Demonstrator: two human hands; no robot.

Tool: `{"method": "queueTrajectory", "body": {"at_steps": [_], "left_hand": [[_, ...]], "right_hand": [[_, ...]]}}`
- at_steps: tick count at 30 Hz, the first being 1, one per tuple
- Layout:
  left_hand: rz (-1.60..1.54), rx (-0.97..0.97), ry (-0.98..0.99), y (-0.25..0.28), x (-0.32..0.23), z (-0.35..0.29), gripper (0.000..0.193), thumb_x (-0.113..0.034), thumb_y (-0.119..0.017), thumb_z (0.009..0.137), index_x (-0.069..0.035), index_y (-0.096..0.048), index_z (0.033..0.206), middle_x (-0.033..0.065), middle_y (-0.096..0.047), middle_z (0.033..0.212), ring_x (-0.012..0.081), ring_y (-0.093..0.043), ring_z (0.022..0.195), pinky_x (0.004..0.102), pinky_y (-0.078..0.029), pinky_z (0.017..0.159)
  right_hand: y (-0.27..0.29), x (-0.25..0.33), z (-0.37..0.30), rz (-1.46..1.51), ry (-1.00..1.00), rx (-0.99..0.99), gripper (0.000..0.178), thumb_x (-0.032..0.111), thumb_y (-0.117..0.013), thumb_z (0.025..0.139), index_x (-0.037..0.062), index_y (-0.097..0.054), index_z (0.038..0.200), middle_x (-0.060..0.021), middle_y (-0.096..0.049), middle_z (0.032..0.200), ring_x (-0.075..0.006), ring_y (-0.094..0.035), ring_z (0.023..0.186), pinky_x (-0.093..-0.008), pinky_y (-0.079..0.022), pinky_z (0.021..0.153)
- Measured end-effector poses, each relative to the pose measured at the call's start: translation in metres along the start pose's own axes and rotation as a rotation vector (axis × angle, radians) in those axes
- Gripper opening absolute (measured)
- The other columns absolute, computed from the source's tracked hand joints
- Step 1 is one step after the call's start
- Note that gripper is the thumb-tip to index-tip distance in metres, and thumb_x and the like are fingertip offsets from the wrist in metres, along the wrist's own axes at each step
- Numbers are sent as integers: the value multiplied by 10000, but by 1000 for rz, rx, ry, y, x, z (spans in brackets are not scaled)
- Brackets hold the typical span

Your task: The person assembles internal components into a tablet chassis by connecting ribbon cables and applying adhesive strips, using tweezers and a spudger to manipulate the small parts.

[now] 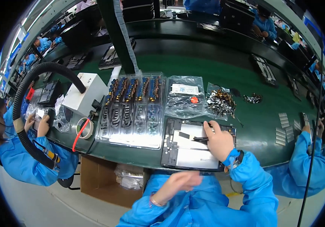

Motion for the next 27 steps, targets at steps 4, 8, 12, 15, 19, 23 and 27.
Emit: {"method": "queueTrajectory", "body": {"at_steps": [4,8,12,15,19,23,27], "left_hand": [[1455,-505,-625,-1,-67,-54,242,-116,-609,804,-38,-600,1032,135,-612,994,259,-586,934,330,-451,803],[1597,-808,-797,3,-95,-63,306,-121,-665,747,5,-583,1014,135,-577,961,315,-549,883,388,-435,797],[1550,-765,-734,10,-91,-50,346,-141,-694,738,19,-583,1024,146,-578,966,304,-563,858,365,-458,753],[1411,-777,-697,19,-86,-67,341,-139,-697,742,18,-590,1026,151,-585,971,294,-574,857,346,-473,738],[1372,-608,-838,-14,-83,-78,309,-123,-662,778,11,-596,1048,153,-594,997,275,-575,921,330,-469,794],[825,-205,-1045,-70,-126,-131,262,-58,-539,823,-9,-582,1077,166,-569,1077,285,-526,1032,380,-407,880],[409,164,-1516,-139,-151,-194,306,-409,-417,907,-148,-576,920,79,-582,974,234,-507,828,371,-390,784]], "right_hand": [[16,-5,-7,31,24,-21,561,35,-550,661,106,-502,1215,-138,-494,1209,-273,-611,630,-364,-507,582],[67,-55,-56,473,-356,-331,566,-61,-511,668,92,-508,1212,-124,-537,1085,-328,-598,768,-397,-498,644],[-11,-81,-127,612,-576,22,451,158,-602,807,-21,-482,1204,-197,-492,992,-350,-535,900,-380,-446,787],[-17,-64,-144,987,-475,-219,415,100,-558,848,-6,-455,1235,-126,-512,1050,-245,-511,950,-321,-412,844],[-17,-66,-181,1926,-735,-307,423,157,-475,913,59,-349,1306,-77,-591,963,-51,-475,534,-193,-294,371],[5,-126,-148,1903,-851,-503,364,242,-516,905,74,-455,1222,-56,-611,908,-40,-480,507,-174,-301,355],[5,-201,8,2085,-561,-291,184,239,-528,908,88,-590,994,14,-606,768,-34,-288,381,-194,-233,369]]}}
Point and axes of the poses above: each hand's wrist, its own z-axis towards the middle knuckle, its own y-axis out of the back of the hand, x = y × z, the point moved 8 cm from there along z, towards the middle knuckle
